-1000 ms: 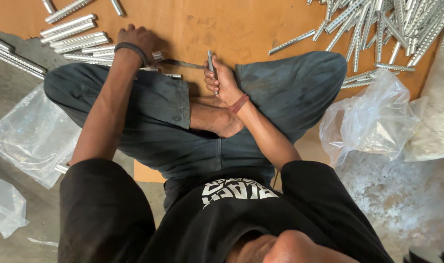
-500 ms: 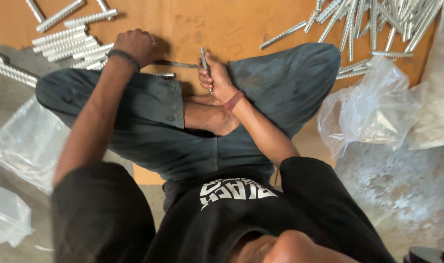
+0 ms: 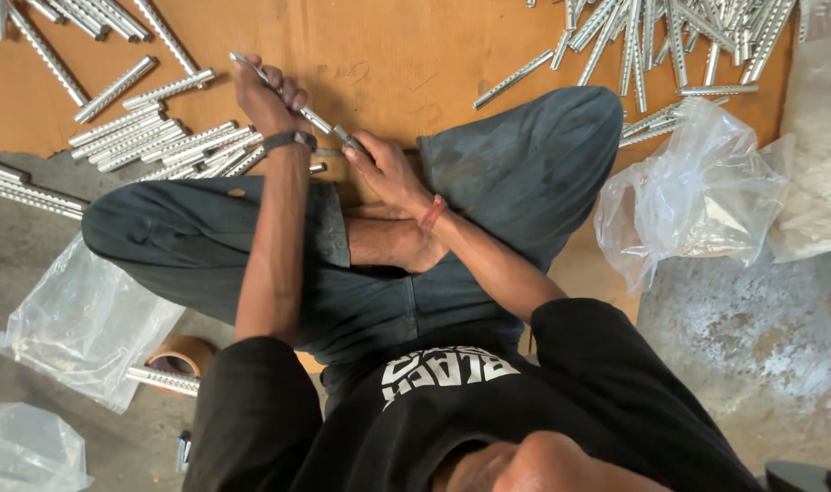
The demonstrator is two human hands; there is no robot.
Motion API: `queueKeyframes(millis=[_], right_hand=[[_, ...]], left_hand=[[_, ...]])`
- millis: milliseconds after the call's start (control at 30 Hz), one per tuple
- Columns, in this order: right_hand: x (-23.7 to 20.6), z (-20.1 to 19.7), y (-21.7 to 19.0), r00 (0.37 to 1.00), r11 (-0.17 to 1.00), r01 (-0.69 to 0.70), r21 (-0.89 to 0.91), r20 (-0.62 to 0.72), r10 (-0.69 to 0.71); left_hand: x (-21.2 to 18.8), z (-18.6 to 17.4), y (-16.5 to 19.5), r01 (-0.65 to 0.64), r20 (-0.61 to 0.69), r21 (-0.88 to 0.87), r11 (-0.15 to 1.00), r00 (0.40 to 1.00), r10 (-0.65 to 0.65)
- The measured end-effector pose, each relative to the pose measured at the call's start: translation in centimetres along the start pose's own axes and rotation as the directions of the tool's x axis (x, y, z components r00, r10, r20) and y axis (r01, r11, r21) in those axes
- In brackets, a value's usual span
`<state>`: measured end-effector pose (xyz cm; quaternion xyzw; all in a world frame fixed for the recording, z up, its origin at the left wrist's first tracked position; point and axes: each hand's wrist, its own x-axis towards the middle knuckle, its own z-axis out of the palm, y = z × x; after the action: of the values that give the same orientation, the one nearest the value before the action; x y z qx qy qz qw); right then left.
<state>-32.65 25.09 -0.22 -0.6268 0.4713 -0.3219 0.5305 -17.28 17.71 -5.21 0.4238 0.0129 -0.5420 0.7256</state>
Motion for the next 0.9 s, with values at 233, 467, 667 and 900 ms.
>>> queueKeyframes(millis=[233,467,667,900], right_hand=[[0.6,0.1,-1.5,0.994,0.978,0.087,-0.188,-0.050,-0.098],[0.6,0.2,-1.0,0.995,0.861,-0.012,-0.508,-0.091,-0.040],[1.1,0.5,2.2,0.998,0.978,-0.004,-0.206,0.062,0.017],[0.9,-0.8,3.5,0.654,0.170,-0.755,0.634,0.747,0.121]], left_hand=[[0.3,-1.4,-1.5,-0.030,-0.102,-0.091,0.995,0.995,0.020],[-0.9,-0.8,-1.9,-0.045,0.089,-0.216,0.975,0.994,0.066],[-2.2,0.0,-1.2,0.083,0.325,-0.180,0.980,0.946,-0.021],[-1.1,-0.6,-0.5,0.404,0.580,-0.189,0.895,0.781,-0.231]])
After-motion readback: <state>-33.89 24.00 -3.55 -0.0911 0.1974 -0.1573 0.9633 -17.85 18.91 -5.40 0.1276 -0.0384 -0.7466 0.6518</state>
